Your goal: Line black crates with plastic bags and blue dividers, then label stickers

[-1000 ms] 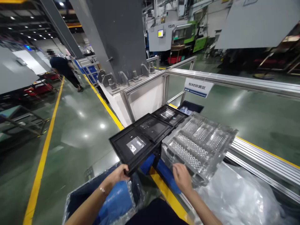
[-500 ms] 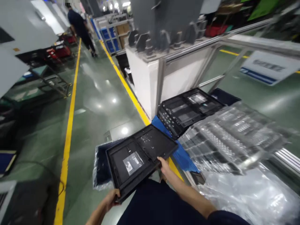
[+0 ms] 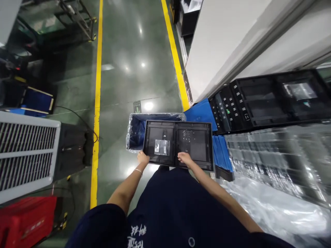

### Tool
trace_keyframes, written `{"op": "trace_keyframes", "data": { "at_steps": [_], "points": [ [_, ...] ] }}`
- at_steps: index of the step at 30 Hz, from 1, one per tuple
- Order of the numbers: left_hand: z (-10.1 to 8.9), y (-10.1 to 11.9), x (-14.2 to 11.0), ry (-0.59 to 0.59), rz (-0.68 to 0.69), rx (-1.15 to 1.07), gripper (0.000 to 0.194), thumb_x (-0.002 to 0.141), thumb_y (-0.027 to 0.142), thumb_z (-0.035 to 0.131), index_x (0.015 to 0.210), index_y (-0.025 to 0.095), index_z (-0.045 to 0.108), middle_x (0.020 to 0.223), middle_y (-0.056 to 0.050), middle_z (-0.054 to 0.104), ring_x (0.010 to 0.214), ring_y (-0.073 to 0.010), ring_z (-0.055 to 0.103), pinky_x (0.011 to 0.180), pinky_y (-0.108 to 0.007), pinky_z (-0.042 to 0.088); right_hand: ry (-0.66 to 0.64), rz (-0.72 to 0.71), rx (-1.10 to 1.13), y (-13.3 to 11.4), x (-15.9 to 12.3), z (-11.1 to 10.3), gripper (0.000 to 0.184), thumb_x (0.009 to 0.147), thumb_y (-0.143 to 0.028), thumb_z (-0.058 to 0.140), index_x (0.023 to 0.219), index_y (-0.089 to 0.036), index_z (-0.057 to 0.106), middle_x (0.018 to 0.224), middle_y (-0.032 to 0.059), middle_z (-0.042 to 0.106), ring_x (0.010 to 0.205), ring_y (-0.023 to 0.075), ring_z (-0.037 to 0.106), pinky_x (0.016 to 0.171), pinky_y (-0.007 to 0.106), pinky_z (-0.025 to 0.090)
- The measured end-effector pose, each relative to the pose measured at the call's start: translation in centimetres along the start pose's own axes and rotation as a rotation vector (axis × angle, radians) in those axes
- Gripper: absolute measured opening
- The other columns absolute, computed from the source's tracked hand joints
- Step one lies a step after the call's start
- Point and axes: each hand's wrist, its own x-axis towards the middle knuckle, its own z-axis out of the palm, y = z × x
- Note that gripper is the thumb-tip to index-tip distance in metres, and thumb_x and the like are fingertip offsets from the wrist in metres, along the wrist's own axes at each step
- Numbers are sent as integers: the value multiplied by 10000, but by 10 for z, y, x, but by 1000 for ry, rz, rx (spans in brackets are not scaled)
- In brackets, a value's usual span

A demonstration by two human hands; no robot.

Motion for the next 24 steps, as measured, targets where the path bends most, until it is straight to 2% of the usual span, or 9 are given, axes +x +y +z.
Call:
{"op": "trace_keyframes", "data": {
  "at_steps": [2, 6, 9, 12, 16, 19, 22, 24],
  "points": [
    [12, 5, 0, 16, 115, 74, 516, 808, 61, 509, 1312, 137, 430, 1448, -171, 316, 1398, -284, 213, 1137, -382, 206, -17, -6, 22, -16, 17, 28, 115, 845, -143, 576, 942, -108, 626, 769, 19, 661, 568, 68, 593, 507, 164, 456],
    [39, 14, 9, -116, 237, 197, 368, 794, 62, 501, 1143, 134, 597, 1277, -147, 530, 1262, -254, 444, 1106, -321, 279, -8, -15, 12, -32, 48, 74, 197, 898, -245, 556, 1044, -119, 596, 861, 20, 653, 620, 69, 593, 570, 199, 497],
    [57, 20, 20, -227, 267, 264, 369, 785, 61, 513, 1128, 138, 626, 1212, -136, 587, 1195, -252, 513, 1076, -314, 326, 5, -3, -57, -32, 66, 90, 251, 914, -323, 539, 1038, -111, 593, 839, 19, 637, 624, 75, 582, 588, 224, 509],
    [67, 22, 27, -309, 292, 305, 516, 752, 58, 558, 1256, 170, 563, 1286, -130, 540, 1189, -271, 523, 1065, -338, 344, -20, -10, -150, -29, 76, 93, 270, 924, -347, 520, 1035, -113, 600, 781, 3, 629, 581, 69, 567, 568, 223, 502],
    [68, 16, 28, -370, 334, 331, 673, 725, 44, 567, 1371, 199, 456, 1364, -139, 459, 1228, -284, 492, 1080, -348, 324, -78, -62, -307, -29, 79, 88, 208, 893, -259, 558, 1046, -140, 632, 669, -20, 626, 523, 74, 550, 555, 209, 469],
    [67, 10, 27, -385, 363, 341, 738, 714, 14, 532, 1421, 162, 381, 1394, -160, 419, 1294, -274, 421, 1107, -322, 282, -76, -147, -455, -32, 74, 82, 204, 823, -191, 620, 1019, -198, 674, 696, -5, 663, 680, 117, 612, 651, 203, 455],
    [66, 6, 30, -396, 369, 355, 772, 698, 5, 518, 1438, 135, 343, 1401, -166, 408, 1324, -265, 377, 1116, -306, 262, -73, -243, -598, -34, 64, 80, 261, 802, -190, 633, 1050, -260, 670, 872, 4, 702, 910, 155, 617, 775, 206, 428],
    [65, 5, 33, -406, 365, 372, 789, 687, 5, 517, 1443, 135, 333, 1397, -162, 411, 1318, -257, 382, 1110, -296, 269, -87, -277, -676, -36, 58, 81, 262, 821, -206, 607, 1070, -265, 661, 958, 17, 702, 971, 166, 607, 818, 217, 414]
  ]
}}
